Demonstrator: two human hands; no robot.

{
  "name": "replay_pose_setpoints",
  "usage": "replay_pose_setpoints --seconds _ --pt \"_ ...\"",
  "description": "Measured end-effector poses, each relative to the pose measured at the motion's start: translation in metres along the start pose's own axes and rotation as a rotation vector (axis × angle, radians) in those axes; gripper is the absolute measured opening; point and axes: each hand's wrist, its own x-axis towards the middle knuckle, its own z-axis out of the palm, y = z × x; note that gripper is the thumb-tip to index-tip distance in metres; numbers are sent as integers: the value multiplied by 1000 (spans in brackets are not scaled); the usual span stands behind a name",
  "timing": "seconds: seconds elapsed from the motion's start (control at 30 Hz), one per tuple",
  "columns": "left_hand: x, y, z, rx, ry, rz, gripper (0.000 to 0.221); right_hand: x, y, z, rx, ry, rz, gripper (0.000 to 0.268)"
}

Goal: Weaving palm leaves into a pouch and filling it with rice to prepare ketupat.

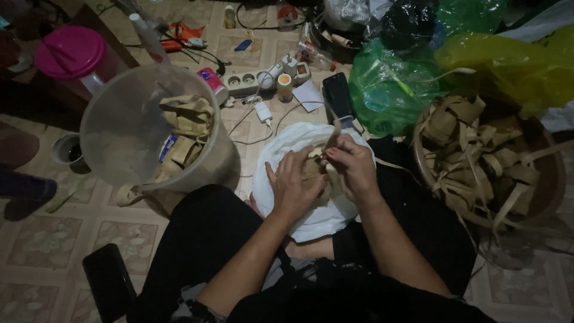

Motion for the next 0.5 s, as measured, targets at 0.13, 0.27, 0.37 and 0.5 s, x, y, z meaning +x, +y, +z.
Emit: replay_pose_setpoints --seconds 0.13,0.27,0.37,0.5 --pt "-3 12 -1 144 26 27 40 7 11 -20 -381 -154 -126 15" --pt "-2 32 -20 120 -15 -55 29 8 -1 -20 -497 -191 -129 11" --pt "6 19 -20 -65 -33 -131 31 11 -15 -21 -400 -77 -49 24" --pt "12 22 -37 -390 79 -253 33 38 21 -79 -104 186 43 29"
